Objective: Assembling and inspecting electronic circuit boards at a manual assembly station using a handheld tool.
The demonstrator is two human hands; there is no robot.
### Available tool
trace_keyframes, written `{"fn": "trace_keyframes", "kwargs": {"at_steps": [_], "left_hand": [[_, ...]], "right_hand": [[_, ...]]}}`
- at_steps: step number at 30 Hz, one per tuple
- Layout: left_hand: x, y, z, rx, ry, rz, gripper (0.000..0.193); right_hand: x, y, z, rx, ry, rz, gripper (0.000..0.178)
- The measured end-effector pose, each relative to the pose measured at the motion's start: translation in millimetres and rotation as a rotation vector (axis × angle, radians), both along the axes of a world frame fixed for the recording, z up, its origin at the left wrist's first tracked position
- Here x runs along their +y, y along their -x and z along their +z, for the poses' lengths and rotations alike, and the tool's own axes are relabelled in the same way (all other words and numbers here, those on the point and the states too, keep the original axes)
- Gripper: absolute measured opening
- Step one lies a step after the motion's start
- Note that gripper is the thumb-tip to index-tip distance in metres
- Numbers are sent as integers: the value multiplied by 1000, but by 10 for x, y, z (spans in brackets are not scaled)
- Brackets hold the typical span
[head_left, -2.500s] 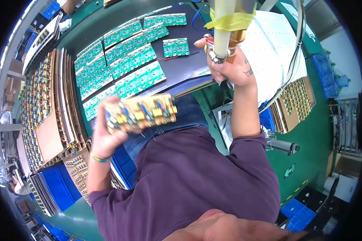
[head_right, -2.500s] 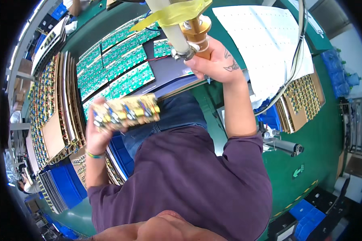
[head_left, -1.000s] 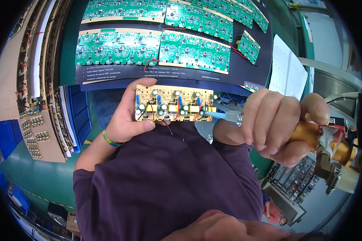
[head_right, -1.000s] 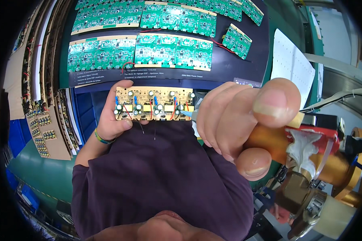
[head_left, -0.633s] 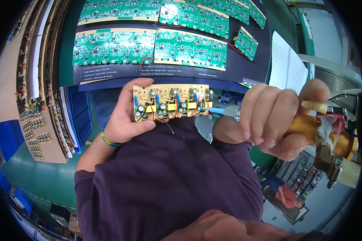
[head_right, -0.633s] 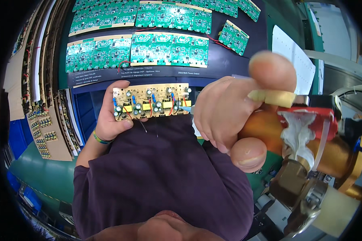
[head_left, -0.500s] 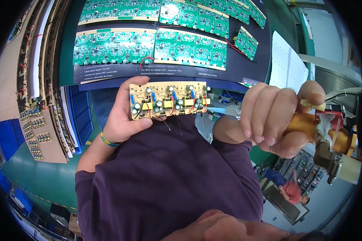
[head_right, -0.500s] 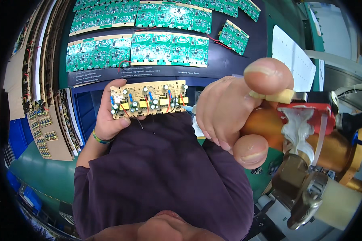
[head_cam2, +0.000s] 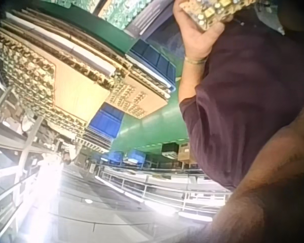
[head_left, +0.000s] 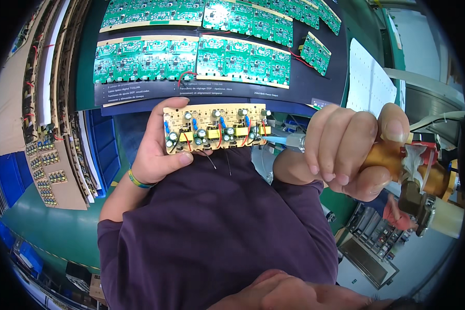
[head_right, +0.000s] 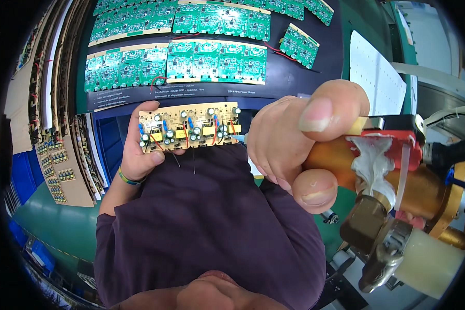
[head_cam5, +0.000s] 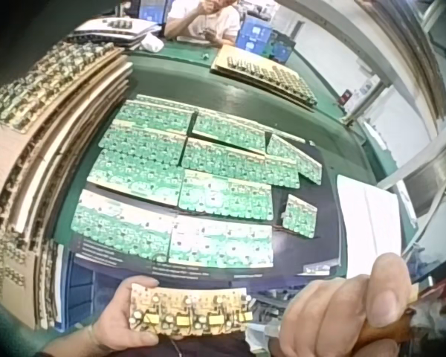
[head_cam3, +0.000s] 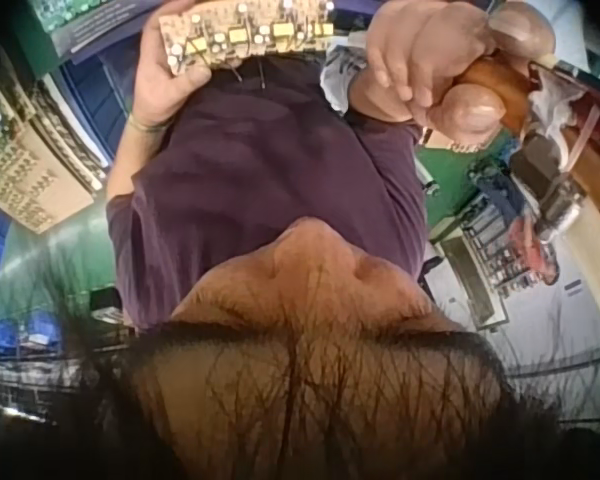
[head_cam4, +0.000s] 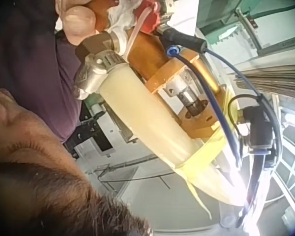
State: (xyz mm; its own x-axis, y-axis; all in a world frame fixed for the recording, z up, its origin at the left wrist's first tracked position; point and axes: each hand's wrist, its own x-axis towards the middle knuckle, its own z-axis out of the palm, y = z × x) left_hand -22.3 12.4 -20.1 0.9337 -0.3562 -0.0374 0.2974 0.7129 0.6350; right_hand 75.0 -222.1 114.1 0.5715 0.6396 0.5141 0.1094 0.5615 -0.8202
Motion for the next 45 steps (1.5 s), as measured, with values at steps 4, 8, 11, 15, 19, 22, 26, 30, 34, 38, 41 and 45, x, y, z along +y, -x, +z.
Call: {"fn": "trace_keyframes", "kwargs": {"at_steps": [4, 8, 11, 15, 19, 22, 26, 30, 34, 38, 41, 45], "left_hand": [[1, -3, -1, -4, -6, -4, 79], [8, -1, -10, -8, -10, -7, 78], [22, 24, -49, -18, -44, -18, 79], [30, 36, -68, -104, -60, -42, 79], [57, 65, -103, -118, -116, -46, 78], [73, 61, -108, -139, -138, -36, 78], [65, 53, -73, -153, -119, -24, 78], [67, 55, -83, -134, -134, -25, 78], [67, 63, -92, -148, -125, -18, 78], [47, 39, -43, -152, -113, -18, 76], [19, 25, -19, -189, -137, -9, 75], [-36, 24, 3, -214, -163, -62, 75]], "right_hand": [[-10, 3, 9, -10, 15, -24, 45], [8, 19, 29, 16, 15, -29, 46], [12, -2, 42, 13, 10, -100, 52], [-15, -106, -16, -14, -2, -104, 58], [-21, -186, -59, -28, -1, 14, 55], [-24, -161, -54, -24, -2, 18, 50], [-9, -129, -30, -39, 40, -48, 44], [-32, -158, -28, -48, 30, -1, 45], [-25, -154, -56, -37, 6, 7, 45], [-29, -161, -41, 0, -1, 20, 48], [14, -175, -32, 6, -41, 62, 50], [64, -167, -47, 40, -56, 121, 51]]}}
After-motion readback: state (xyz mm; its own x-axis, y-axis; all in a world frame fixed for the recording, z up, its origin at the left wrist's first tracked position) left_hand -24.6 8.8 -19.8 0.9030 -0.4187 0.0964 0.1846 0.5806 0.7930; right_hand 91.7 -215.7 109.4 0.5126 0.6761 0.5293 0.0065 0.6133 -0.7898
